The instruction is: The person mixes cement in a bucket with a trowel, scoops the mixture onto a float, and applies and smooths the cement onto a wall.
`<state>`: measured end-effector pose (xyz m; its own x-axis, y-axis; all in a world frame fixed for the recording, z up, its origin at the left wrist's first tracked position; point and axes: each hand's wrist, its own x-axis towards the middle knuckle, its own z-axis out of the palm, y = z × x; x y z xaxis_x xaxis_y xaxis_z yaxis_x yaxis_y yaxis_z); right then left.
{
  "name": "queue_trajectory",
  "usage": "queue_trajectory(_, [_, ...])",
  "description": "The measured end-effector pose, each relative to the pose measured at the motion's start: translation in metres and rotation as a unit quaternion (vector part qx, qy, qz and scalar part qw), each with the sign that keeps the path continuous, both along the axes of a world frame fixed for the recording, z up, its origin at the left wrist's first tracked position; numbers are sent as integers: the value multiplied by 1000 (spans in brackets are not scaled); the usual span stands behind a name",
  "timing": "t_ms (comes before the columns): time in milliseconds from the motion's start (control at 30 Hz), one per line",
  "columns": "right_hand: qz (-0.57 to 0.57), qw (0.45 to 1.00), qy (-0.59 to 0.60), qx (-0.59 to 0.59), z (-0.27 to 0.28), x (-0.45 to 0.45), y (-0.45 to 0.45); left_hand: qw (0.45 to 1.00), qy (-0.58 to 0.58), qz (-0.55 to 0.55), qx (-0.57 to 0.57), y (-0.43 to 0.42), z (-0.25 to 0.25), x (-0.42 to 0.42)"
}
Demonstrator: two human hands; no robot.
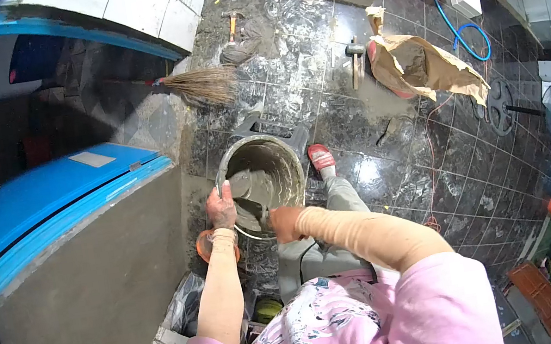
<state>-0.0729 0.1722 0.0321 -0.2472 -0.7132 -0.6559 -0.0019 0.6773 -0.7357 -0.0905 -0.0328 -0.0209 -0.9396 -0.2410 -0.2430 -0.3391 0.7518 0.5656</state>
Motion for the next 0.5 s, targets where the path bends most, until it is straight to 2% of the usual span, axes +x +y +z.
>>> queue_trajectory(33, [5,999,38,-33,4,-4,8,1000,-4,5,-4,-3,2,0])
queue_trajectory(67, [-34,999,-1,15,7,-10,17,996,-79,29,6,-10,-1,-1])
queue_trajectory(100, [-51,992,-100,66,41,-36,25,997,-76,26,16,-12,3,-1])
queue_trajectory(167, [-58,996,30,66,-2,-26,19,997,-67,22,37,-13,6,-1])
queue_trajectory(200, [-82,992,34,88,-21,-29,15,995,-65,31,70,-10,16,-2])
queue_trajectory(267, [-131,982,31,133,-52,-33,3,998,-49,8,34,-19,8,5])
queue_trajectory(367, [-127,981,54,139,-79,5,-22,999,-34,11,35,-25,5,5])
queue_trajectory(400, [-28,991,52,116,-86,19,-32,999,-40,16,31,-29,0,7])
queue_trajectory(433, [-13,995,53,78,-63,27,-34,998,-46,18,27,-28,3,7])
queue_trajectory(500, [-4,995,37,91,-50,38,-42,998,-46,26,33,-24,5,8])
